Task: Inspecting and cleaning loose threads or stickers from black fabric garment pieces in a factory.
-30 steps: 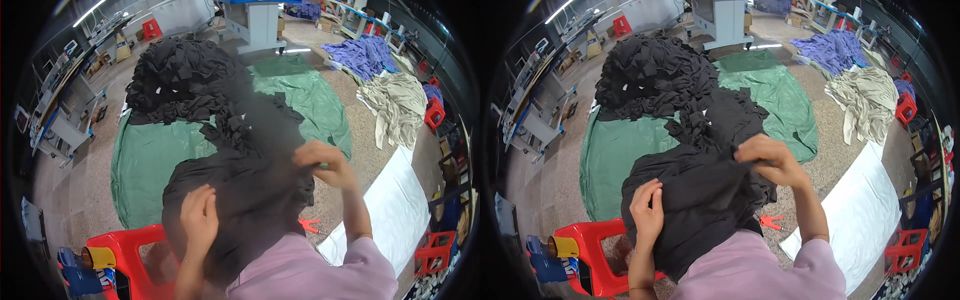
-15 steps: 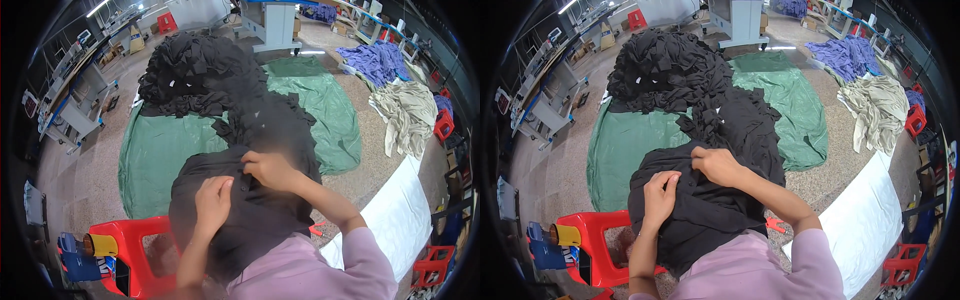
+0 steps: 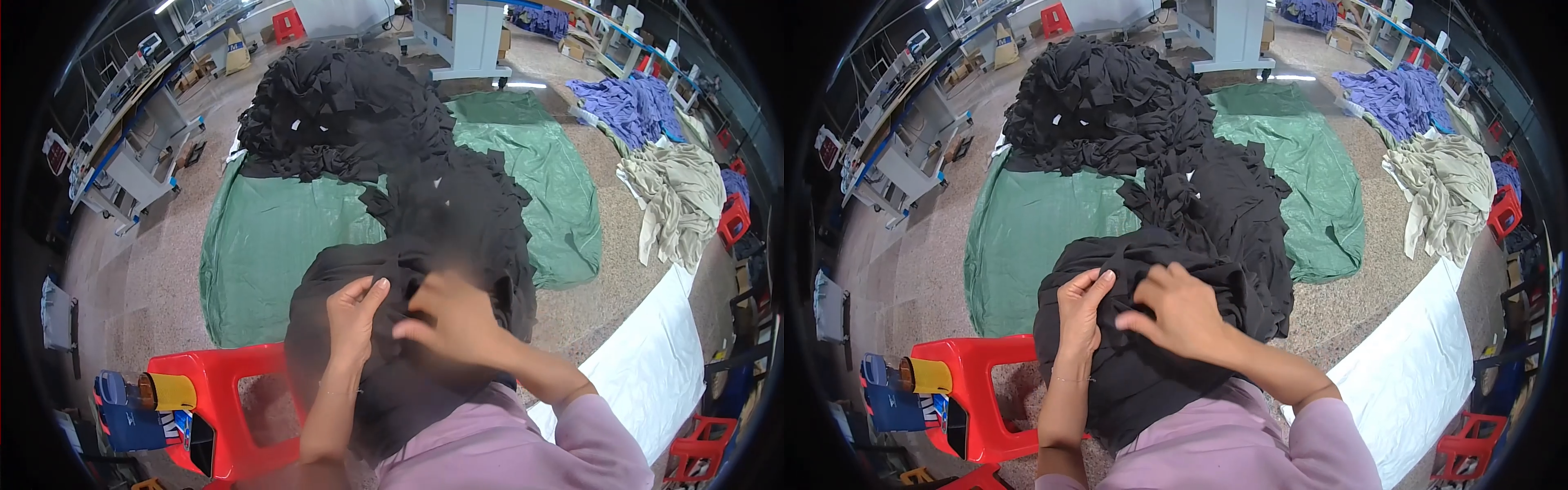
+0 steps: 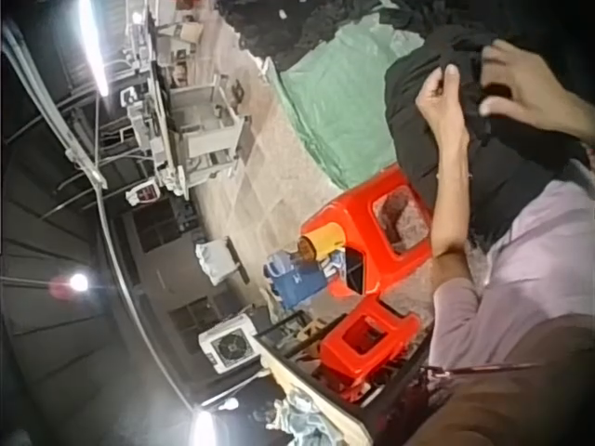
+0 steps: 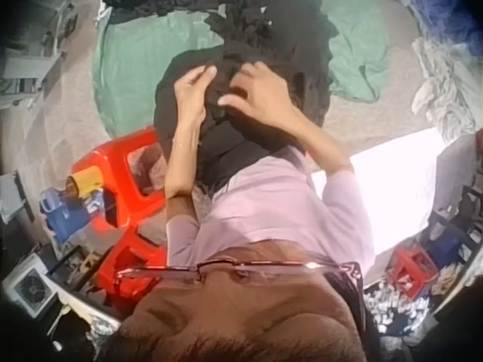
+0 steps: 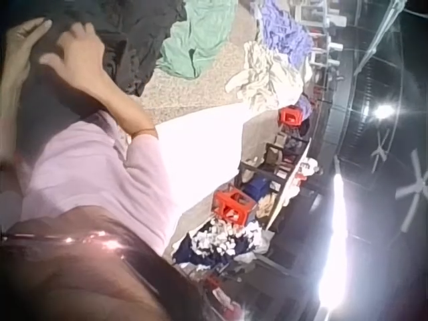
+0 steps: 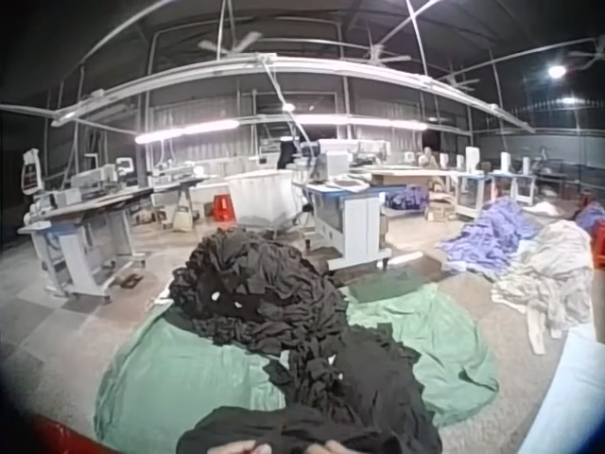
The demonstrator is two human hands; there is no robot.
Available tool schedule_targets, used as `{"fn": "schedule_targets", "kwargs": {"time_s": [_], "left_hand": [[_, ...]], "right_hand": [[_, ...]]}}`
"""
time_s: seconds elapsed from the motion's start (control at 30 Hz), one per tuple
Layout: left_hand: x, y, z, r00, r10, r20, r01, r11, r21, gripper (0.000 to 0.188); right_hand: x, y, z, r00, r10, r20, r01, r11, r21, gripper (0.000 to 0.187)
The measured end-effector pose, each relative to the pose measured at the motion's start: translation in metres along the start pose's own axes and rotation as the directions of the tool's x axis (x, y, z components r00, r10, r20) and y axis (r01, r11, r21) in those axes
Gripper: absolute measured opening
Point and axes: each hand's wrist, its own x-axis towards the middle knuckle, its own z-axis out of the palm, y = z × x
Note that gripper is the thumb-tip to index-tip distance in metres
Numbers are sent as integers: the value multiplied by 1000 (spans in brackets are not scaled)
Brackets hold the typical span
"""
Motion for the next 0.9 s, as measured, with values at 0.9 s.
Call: {"fn": "schedule_targets", "kwargs": {"time_s": [0.9], "left_hand": [[-10,-12,-2,1000,3,23,-4,997,77,11]], "right_hand": [[-20,16,18,993,-30,-111,68,931,359,22]]}}
